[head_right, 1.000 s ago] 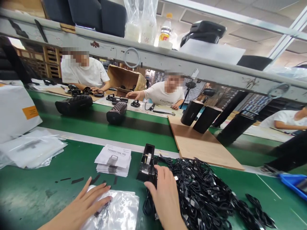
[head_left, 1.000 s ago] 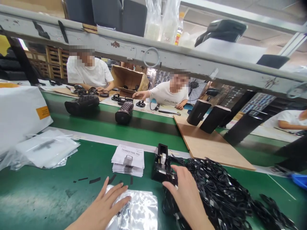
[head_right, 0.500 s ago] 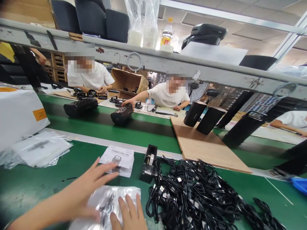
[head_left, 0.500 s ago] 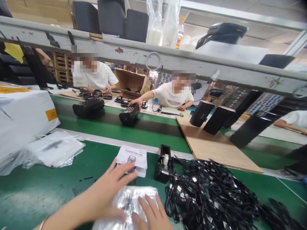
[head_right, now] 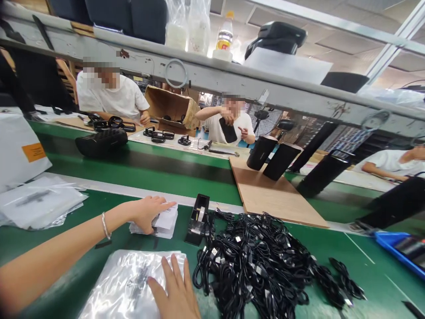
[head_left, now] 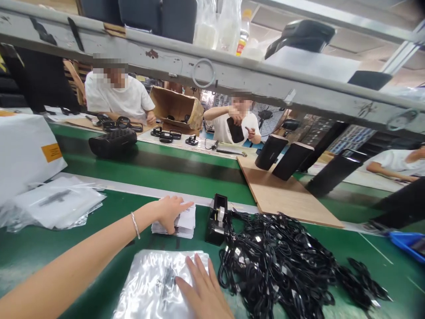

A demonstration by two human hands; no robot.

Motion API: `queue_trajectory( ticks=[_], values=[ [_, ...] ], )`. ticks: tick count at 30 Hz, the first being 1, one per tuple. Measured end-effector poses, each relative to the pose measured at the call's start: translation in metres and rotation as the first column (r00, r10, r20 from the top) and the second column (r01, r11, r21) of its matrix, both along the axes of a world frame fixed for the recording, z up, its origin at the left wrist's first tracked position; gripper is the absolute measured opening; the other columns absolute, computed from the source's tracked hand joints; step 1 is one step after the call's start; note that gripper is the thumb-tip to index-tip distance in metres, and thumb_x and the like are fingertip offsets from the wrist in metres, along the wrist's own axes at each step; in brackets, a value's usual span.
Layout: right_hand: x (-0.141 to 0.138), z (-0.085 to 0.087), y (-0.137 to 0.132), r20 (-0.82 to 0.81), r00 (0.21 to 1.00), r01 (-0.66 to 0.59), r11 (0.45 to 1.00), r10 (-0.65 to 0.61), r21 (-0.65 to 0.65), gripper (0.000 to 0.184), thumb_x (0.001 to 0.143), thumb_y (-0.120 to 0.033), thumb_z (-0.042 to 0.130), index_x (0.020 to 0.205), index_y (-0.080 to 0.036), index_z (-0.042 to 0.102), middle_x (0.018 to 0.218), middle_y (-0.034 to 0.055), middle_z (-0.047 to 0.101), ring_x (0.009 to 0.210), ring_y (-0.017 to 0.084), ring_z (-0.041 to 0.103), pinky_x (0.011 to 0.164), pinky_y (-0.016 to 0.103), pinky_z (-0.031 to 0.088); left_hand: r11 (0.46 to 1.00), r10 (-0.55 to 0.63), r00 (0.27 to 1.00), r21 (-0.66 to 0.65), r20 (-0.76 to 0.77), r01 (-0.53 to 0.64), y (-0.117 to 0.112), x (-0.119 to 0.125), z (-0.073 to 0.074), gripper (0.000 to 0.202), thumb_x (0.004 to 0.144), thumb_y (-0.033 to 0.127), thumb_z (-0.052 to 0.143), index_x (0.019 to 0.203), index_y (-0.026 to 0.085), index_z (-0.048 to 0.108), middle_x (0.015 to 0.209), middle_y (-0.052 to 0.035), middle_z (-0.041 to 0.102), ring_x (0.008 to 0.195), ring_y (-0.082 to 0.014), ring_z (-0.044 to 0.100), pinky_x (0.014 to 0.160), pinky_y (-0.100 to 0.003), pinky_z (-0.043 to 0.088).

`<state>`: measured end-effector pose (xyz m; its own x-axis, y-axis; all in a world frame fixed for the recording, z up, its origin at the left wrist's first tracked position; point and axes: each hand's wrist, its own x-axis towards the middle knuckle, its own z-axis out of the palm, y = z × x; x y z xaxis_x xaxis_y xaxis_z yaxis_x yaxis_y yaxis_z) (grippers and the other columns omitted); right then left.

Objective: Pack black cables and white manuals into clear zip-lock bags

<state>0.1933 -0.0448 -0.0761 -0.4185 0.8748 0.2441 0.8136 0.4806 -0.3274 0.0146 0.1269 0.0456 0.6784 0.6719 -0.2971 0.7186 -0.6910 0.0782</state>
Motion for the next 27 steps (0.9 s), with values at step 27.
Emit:
queue_trajectory(
  ticks=[27],
  values=[
    [-0.002,0.033,-0.028,-0.069,0.998,0.024,0.957,-0.004,0.290,0.026,0.082,-0.036,0.052,0.099,-0.019,0.060,0.105,0.0084,0.065,0.099,0.023,0.060,0.090,0.041,0.048,0.993,0.082,0.846,0.033,0.527,-0.117,-0.175,-0.039,-0.062,0.049,0.080,0.035,0.056,0.126,0.026,0.041,0.125,-0.0085,0.054,0.115,-0.0286,0.048,0.091,-0.042,0.044]
  ],
)
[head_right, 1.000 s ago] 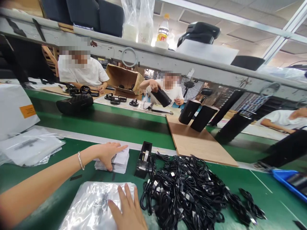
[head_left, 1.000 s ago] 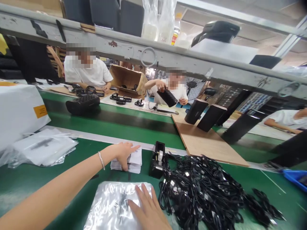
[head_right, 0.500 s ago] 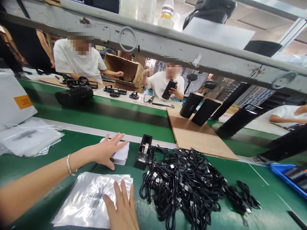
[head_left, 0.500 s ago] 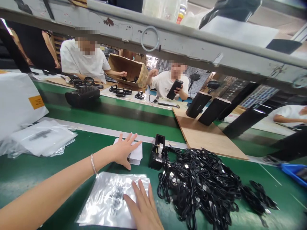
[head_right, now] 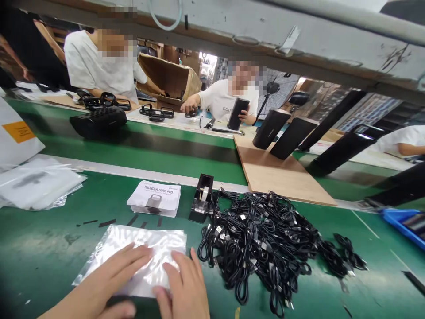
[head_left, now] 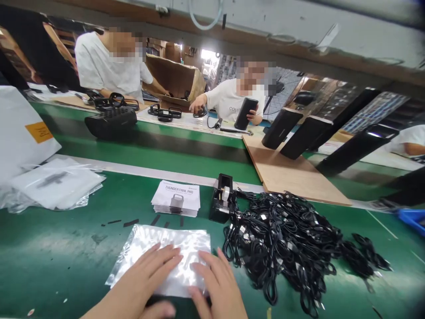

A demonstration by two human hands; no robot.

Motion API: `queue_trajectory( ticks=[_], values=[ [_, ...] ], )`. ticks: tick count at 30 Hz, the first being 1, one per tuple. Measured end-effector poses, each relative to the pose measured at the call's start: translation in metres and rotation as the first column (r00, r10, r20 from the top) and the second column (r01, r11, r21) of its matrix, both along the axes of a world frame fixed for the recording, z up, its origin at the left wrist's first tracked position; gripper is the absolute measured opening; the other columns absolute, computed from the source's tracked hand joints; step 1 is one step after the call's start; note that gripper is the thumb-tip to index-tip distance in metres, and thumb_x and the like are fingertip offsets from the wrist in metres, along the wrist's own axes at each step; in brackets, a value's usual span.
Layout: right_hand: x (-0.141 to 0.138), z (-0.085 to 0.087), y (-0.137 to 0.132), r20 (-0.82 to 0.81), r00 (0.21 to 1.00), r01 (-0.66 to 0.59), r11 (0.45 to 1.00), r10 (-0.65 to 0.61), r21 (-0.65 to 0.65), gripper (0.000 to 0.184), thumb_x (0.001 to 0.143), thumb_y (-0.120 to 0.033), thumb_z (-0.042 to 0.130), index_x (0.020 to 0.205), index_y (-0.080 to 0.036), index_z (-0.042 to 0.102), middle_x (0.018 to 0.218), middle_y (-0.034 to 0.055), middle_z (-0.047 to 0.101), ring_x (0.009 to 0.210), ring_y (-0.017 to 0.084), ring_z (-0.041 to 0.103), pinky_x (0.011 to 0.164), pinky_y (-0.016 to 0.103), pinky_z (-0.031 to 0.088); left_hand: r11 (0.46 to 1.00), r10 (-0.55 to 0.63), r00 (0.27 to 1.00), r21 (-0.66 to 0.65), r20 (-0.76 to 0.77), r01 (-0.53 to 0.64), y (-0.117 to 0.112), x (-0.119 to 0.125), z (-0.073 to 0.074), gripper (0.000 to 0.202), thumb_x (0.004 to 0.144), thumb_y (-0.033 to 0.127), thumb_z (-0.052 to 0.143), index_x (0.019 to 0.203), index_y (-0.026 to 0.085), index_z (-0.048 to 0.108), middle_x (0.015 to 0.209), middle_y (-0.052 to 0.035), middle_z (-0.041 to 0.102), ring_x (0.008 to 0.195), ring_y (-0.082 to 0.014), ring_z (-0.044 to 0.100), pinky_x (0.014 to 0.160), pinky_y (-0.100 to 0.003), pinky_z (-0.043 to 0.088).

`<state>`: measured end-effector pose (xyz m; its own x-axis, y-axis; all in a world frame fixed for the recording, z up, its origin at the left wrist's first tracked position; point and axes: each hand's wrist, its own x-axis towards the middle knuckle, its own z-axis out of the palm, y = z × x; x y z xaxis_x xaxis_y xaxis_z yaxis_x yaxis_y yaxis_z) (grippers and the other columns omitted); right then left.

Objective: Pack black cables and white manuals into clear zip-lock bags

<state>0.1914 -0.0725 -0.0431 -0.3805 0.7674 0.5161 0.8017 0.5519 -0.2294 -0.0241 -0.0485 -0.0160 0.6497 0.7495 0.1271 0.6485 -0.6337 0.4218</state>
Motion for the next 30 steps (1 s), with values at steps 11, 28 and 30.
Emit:
queue_trajectory(
  ticks=[11,28,30],
  values=[
    [-0.028,-0.035,-0.027,-0.039,0.940,0.329,0.931,-0.338,-0.157,0.075,0.074,0.005,0.026,0.141,-0.014,-0.004,0.126,0.0089,0.052,0.116,0.024,0.047,0.088,0.037,0.050,0.919,0.372,0.928,-0.142,0.003,-0.368,0.012,0.049,-0.008,0.014,0.072,0.033,0.065,0.073,0.020,0.058,0.078,-0.0029,0.056,0.073,-0.0217,0.057,0.066,-0.037,0.047],
    [-0.032,0.044,0.061,0.088,0.989,0.117,0.993,-0.115,-0.018,0.034,0.083,-0.006,0.042,0.114,-0.006,0.054,0.129,0.0193,0.047,0.122,0.028,0.040,0.094,0.042,0.042,0.927,0.328,0.943,-0.213,0.059,-0.309,0.007,0.047,0.002,0.023,0.087,0.025,0.039,0.081,0.021,0.061,0.079,-0.0043,0.055,0.075,-0.0201,0.057,0.068,-0.034,0.045],
    [-0.046,0.053,0.090,0.238,0.969,0.092,0.990,-0.063,-0.111,0.042,0.083,-0.007,0.047,0.124,-0.002,0.044,0.134,0.0225,0.039,0.125,0.031,0.034,0.099,0.047,0.033,0.921,0.334,0.937,-0.249,0.105,-0.301,0.007,0.045,0.004,0.019,0.086,0.025,0.041,0.083,0.021,0.060,0.081,-0.0047,0.056,0.078,-0.0207,0.057,0.071,-0.035,0.045]
  ],
)
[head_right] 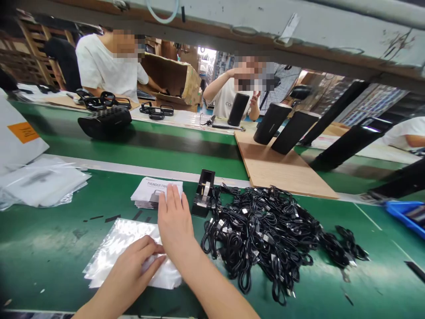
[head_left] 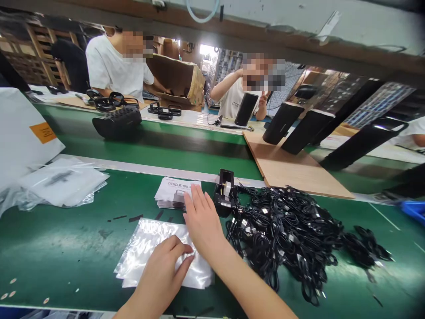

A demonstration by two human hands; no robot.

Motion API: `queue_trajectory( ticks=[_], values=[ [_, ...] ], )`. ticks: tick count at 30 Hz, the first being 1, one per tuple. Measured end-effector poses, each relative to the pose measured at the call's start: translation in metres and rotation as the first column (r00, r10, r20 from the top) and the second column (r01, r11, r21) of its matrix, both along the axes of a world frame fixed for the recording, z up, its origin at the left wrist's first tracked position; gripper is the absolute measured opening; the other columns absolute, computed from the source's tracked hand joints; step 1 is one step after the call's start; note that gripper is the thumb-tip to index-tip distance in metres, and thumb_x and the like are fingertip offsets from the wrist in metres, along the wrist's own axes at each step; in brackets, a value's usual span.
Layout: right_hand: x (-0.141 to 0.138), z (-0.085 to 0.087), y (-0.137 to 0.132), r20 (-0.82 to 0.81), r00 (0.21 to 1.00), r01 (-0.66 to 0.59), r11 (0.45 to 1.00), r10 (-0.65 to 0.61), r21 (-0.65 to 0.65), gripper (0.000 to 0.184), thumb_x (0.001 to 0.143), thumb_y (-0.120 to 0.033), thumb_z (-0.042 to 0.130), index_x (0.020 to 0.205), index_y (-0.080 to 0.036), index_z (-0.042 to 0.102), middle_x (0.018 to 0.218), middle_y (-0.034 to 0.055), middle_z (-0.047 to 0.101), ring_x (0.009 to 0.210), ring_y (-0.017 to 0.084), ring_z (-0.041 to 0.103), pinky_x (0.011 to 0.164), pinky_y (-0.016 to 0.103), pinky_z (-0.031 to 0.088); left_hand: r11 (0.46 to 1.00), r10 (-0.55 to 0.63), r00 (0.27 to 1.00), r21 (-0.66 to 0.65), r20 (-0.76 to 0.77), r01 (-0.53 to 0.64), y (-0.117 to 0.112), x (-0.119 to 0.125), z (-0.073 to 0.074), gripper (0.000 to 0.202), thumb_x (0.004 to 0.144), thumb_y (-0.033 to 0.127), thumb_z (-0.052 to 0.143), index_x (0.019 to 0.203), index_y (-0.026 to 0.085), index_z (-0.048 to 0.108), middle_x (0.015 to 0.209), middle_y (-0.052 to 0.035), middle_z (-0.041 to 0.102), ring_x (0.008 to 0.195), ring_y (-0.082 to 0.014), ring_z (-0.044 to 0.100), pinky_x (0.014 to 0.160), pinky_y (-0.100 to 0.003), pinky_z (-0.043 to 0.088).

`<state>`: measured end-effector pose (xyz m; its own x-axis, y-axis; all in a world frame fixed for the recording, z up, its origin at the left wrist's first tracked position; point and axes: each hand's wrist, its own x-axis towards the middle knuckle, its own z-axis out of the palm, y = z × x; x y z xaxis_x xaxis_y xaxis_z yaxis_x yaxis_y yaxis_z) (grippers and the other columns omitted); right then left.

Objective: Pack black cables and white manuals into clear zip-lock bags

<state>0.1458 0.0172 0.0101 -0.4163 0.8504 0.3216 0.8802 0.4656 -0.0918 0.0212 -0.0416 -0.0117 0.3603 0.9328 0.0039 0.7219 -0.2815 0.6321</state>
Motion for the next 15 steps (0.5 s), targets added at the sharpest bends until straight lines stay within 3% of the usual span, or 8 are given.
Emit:
queue_trajectory(
  ticks=[2,4,6,8,10,13,15],
  values=[
    [-0.007,0.008,0.021,0.085,0.995,-0.034,0.992,0.044,-0.122,0.038,0.081,-0.007,0.053,0.118,-0.002,0.050,0.122,0.0214,0.053,0.115,0.027,0.048,0.099,0.042,0.035,0.998,0.027,0.995,-0.055,0.095,-0.022,0.000,-0.004,0.003,0.017,0.086,0.026,0.043,0.085,0.021,0.059,0.082,-0.0038,0.056,0.077,-0.0191,0.057,0.070,-0.032,0.045],
    [-0.005,0.016,0.034,0.112,0.991,-0.048,0.980,0.071,-0.191,0.022,0.078,-0.008,0.057,0.099,-0.008,0.063,0.093,0.0140,0.069,0.090,0.023,0.064,0.085,0.033,0.046,0.988,0.089,0.975,-0.142,0.204,-0.060,0.001,-0.012,0.006,0.016,0.085,0.028,0.044,0.083,0.021,0.059,0.079,-0.0022,0.056,0.073,-0.0171,0.055,0.068,-0.030,0.045],
    [0.001,0.025,0.042,0.116,0.990,-0.055,0.974,0.082,-0.220,0.008,0.077,-0.012,0.062,0.081,-0.014,0.068,0.070,0.0065,0.071,0.070,0.020,0.067,0.067,0.026,0.050,0.959,0.177,0.930,-0.270,0.323,-0.088,0.004,-0.022,0.009,0.017,0.084,0.032,0.047,0.083,0.021,0.059,0.075,-0.0007,0.056,0.069,-0.0156,0.054,0.065,-0.028,0.044],
    [0.008,0.034,0.048,0.108,0.989,-0.077,0.968,0.105,-0.238,0.006,0.077,-0.019,0.064,0.075,-0.019,0.069,0.066,0.0028,0.071,0.066,0.019,0.067,0.059,0.023,0.049,0.901,0.295,0.845,-0.423,0.446,-0.091,0.009,-0.031,0.011,0.021,0.081,0.037,0.051,0.084,0.019,0.060,0.068,0.0007,0.056,0.065,-0.0144,0.053,0.063,-0.027,0.045],
    [0.012,0.041,0.050,0.091,0.988,-0.102,0.967,0.126,-0.234,0.009,0.079,-0.021,0.061,0.077,-0.021,0.070,0.072,0.0016,0.072,0.070,0.017,0.067,0.062,0.022,0.048,0.819,0.450,0.700,-0.568,0.554,-0.078,0.015,-0.040,0.014,0.031,0.080,0.044,0.051,0.092,0.016,0.060,0.068,0.0000,0.058,0.063,-0.0138,0.055,0.063,-0.027,0.047],
    [0.009,0.041,0.032,0.082,0.977,-0.174,0.961,0.195,-0.215,0.015,0.082,-0.014,0.055,0.080,-0.019,0.069,0.077,0.0012,0.072,0.076,0.015,0.066,0.084,0.027,0.044,0.699,0.641,0.446,-0.715,0.624,-0.003,0.022,-0.050,0.020,0.051,0.080,0.054,0.042,0.106,0.013,0.058,0.088,-0.0087,0.066,0.072,-0.0186,0.063,0.072,-0.034,0.051],
    [0.006,0.033,0.006,0.028,0.958,-0.277,0.947,0.285,-0.164,0.016,0.083,-0.012,0.052,0.085,-0.020,0.067,0.087,0.0000,0.071,0.085,0.013,0.064,0.100,0.031,0.032,0.664,0.685,0.371,-0.747,0.627,0.035,0.023,-0.054,0.024,0.047,0.080,0.051,0.046,0.108,0.014,0.059,0.102,-0.0109,0.066,0.084,-0.0221,0.064,0.081,-0.038,0.050]
  ],
)
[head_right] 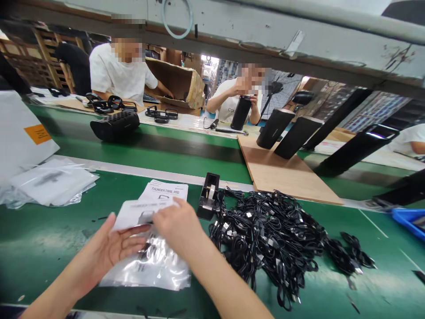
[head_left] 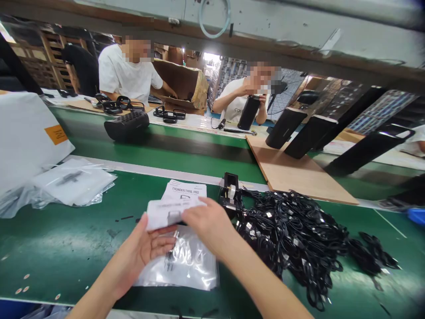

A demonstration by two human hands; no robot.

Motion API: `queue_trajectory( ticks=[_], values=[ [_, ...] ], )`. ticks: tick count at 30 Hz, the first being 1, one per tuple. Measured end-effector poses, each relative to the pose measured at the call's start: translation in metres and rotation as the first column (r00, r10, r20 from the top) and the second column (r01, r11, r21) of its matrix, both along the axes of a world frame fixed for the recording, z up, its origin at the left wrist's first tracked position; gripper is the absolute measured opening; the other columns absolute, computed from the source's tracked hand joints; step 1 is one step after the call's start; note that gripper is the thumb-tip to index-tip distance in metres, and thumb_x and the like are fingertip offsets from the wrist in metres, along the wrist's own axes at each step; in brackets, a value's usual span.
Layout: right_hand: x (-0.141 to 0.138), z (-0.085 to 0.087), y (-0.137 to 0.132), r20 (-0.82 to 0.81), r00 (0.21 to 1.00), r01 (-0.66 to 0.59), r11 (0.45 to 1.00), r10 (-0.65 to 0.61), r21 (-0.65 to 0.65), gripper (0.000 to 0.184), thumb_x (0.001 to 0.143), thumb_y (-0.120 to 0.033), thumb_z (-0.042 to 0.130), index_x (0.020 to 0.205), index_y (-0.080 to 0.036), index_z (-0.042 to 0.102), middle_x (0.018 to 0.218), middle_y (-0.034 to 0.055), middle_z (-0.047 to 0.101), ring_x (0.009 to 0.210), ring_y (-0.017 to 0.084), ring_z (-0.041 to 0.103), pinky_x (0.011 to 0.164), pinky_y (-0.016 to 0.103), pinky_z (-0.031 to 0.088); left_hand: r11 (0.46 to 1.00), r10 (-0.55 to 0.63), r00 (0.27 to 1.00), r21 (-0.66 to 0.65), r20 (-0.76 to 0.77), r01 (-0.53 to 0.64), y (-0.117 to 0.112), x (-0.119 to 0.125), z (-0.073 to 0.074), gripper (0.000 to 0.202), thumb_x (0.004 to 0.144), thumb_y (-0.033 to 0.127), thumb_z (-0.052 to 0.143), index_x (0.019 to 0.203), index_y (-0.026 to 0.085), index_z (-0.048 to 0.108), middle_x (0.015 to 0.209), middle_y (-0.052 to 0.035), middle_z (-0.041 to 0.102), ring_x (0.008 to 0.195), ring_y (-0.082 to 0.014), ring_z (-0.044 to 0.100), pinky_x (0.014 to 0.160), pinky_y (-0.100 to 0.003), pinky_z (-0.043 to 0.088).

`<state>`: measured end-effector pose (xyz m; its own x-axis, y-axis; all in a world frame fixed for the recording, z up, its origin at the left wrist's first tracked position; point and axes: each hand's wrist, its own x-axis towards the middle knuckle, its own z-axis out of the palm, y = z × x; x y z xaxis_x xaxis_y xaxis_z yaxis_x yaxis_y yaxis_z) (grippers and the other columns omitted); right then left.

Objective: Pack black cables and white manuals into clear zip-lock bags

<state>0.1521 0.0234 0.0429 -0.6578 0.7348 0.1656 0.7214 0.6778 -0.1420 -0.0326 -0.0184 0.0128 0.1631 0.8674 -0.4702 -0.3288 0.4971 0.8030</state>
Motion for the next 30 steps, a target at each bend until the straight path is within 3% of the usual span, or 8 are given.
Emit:
queue_trajectory(
  ticks=[3,5,7,9,14,18,20,30],
  values=[
    [0.004,-0.020,-0.046,-0.419,0.906,0.112,0.988,-0.058,0.106,0.024,0.086,-0.032,0.051,0.101,-0.017,0.063,0.114,0.0095,0.061,0.106,0.021,0.054,0.101,0.040,0.033,0.997,-0.071,0.995,0.014,-0.074,0.072,-0.005,0.000,0.004,0.035,0.077,0.039,0.058,0.103,0.016,0.063,0.101,-0.0081,0.069,0.089,-0.0240,0.063,0.084,-0.039,0.048],
    [0.013,-0.031,-0.071,-0.631,0.679,0.305,0.926,-0.375,-0.222,0.049,0.080,-0.042,0.055,0.120,-0.014,0.051,0.119,0.0149,0.056,0.102,0.025,0.056,0.086,0.038,0.047,0.983,-0.162,0.970,0.053,-0.180,0.174,-0.010,0.005,0.005,0.032,0.076,0.040,0.060,0.095,0.016,0.066,0.092,-0.0069,0.071,0.084,-0.0239,0.064,0.082,-0.039,0.048],
    [0.028,-0.037,-0.086,-0.625,0.461,0.174,0.755,-0.630,-0.632,0.050,0.079,-0.042,0.056,0.119,-0.014,0.053,0.105,0.0136,0.064,0.084,0.022,0.062,0.069,0.033,0.053,0.955,-0.235,0.931,0.111,-0.278,0.274,-0.014,0.014,0.004,0.027,0.073,0.040,0.062,0.084,0.016,0.069,0.084,-0.0054,0.072,0.080,-0.0226,0.063,0.080,-0.035,0.048],
    [0.046,-0.038,-0.096,-0.549,0.315,-0.009,0.576,-0.774,-0.818,0.037,0.078,-0.040,0.057,0.104,-0.014,0.064,0.085,0.0091,0.069,0.068,0.018,0.062,0.058,0.027,0.051,0.943,-0.234,0.903,0.144,-0.361,0.301,-0.014,0.024,0.002,0.022,0.071,0.039,0.064,0.072,0.017,0.066,0.070,-0.0027,0.069,0.069,-0.0194,0.061,0.068,-0.030,0.049],
    [0.090,-0.038,-0.116,-0.482,-0.079,0.185,0.462,-0.873,-0.867,0.041,0.066,-0.044,0.068,0.094,-0.014,0.067,0.069,0.0058,0.068,0.048,0.013,0.053,0.041,0.022,0.039,0.915,-0.058,0.716,0.250,-0.696,0.317,-0.013,0.050,-0.004,0.027,0.076,0.045,0.053,0.069,0.020,0.059,0.052,0.0044,0.049,0.047,-0.0121,0.045,0.045,-0.022,0.035],
    [0.103,-0.046,-0.129,-0.462,-0.146,0.190,0.434,-0.875,-0.881,0.041,0.064,-0.047,0.068,0.090,-0.015,0.068,0.071,0.0053,0.069,0.048,0.014,0.052,0.043,0.024,0.041,0.802,-0.036,0.343,0.177,-0.939,0.570,-0.015,0.072,-0.013,0.023,0.076,0.042,0.055,0.065,0.022,0.058,0.069,0.0008,0.056,0.055,-0.0155,0.052,0.054,-0.027,0.038],
    [0.103,-0.051,-0.131,-0.437,-0.166,0.138,0.418,-0.884,-0.898,0.041,0.064,-0.047,0.069,0.089,-0.015,0.068,0.072,0.0056,0.069,0.049,0.014,0.053,0.044,0.024,0.042,0.785,-0.029,0.242,0.128,-0.970,0.606,-0.015,0.079,-0.018,0.022,0.076,0.040,0.055,0.064,0.022,0.058,0.073,0.0003,0.057,0.058,-0.0170,0.055,0.056,-0.028,0.039],
    [0.074,-0.062,-0.132,-0.412,-0.278,0.111,0.397,-0.868,-0.911,0.045,0.061,-0.050,0.070,0.088,-0.014,0.064,0.081,0.0096,0.070,0.067,0.023,0.063,0.049,0.027,0.053,0.733,-0.019,0.209,0.129,-0.978,0.668,-0.020,0.075,-0.016,0.028,0.086,0.028,0.038,0.068,0.023,0.059,0.076,0.0000,0.059,0.068,-0.0168,0.059,0.060,-0.027,0.042]
  ],
)
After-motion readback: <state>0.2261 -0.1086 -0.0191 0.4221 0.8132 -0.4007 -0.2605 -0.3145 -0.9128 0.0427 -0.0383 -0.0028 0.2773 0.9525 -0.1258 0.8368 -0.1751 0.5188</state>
